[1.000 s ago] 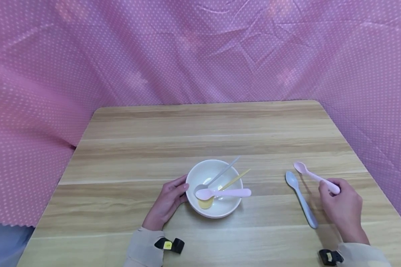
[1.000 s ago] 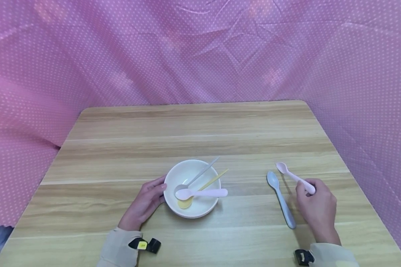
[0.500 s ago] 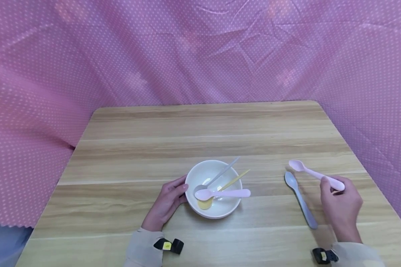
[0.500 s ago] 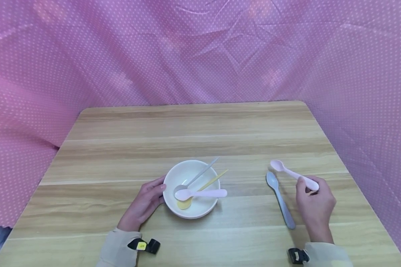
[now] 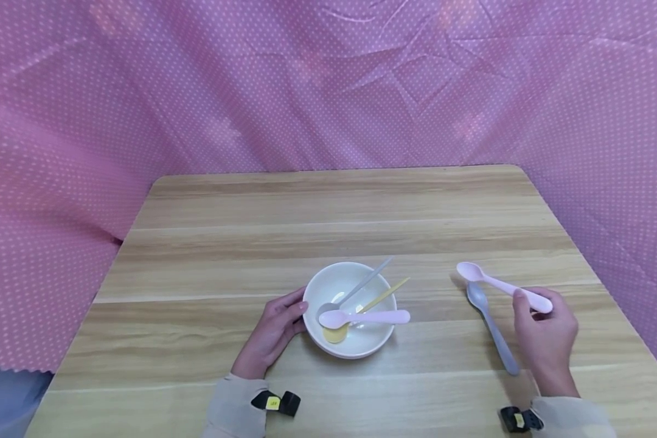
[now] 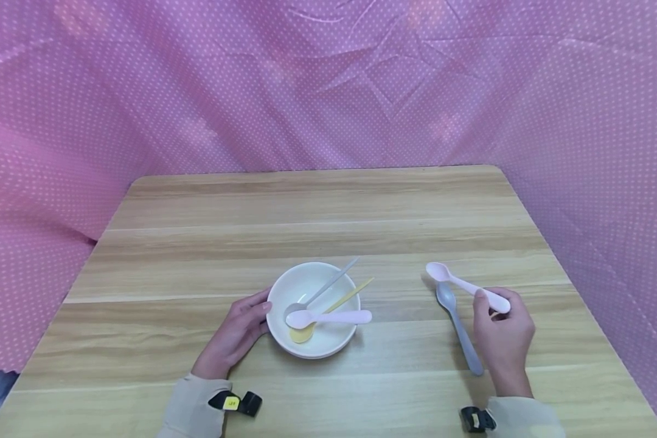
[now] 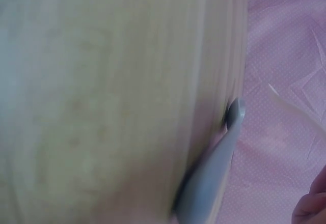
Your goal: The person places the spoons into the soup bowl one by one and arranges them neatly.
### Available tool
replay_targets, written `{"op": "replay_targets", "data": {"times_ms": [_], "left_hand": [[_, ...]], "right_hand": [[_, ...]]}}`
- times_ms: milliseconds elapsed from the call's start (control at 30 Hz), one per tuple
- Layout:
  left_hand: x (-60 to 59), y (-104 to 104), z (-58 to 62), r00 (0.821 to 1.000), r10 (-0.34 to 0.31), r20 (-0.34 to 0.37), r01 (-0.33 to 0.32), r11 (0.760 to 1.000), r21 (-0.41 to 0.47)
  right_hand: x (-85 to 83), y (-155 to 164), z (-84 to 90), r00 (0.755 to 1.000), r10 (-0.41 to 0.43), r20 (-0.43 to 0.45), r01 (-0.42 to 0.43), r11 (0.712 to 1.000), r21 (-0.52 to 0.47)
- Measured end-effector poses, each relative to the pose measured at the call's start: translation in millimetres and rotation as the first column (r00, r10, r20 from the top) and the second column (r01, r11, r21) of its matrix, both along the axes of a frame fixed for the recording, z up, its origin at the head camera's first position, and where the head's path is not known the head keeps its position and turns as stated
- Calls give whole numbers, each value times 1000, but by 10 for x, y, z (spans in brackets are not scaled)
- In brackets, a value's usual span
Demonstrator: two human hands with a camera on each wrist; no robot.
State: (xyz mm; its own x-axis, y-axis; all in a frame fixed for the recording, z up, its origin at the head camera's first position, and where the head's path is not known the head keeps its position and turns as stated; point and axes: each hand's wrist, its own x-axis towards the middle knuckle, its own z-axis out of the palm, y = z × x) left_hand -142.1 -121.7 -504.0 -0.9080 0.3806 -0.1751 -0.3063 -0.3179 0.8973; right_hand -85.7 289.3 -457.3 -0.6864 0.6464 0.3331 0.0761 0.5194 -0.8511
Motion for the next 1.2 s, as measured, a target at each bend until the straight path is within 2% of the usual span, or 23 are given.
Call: {"op": "replay_targets", "data": {"times_ms": [233, 467, 1200], "left_hand": [[1, -8, 2, 1000, -6, -6, 6, 1000, -1], [0, -10, 0, 1000, 4, 0, -4, 1000, -1], [-3, -3, -4, 1000, 10, 1, -10, 1000, 2]], "right_hand": [[-10, -54, -1, 999, 23, -32, -22, 1000, 9], [-14, -126, 33, 999, 34, -29, -32, 998, 61], [-57, -217, 104, 992, 98, -83, -91, 992, 84]]}}
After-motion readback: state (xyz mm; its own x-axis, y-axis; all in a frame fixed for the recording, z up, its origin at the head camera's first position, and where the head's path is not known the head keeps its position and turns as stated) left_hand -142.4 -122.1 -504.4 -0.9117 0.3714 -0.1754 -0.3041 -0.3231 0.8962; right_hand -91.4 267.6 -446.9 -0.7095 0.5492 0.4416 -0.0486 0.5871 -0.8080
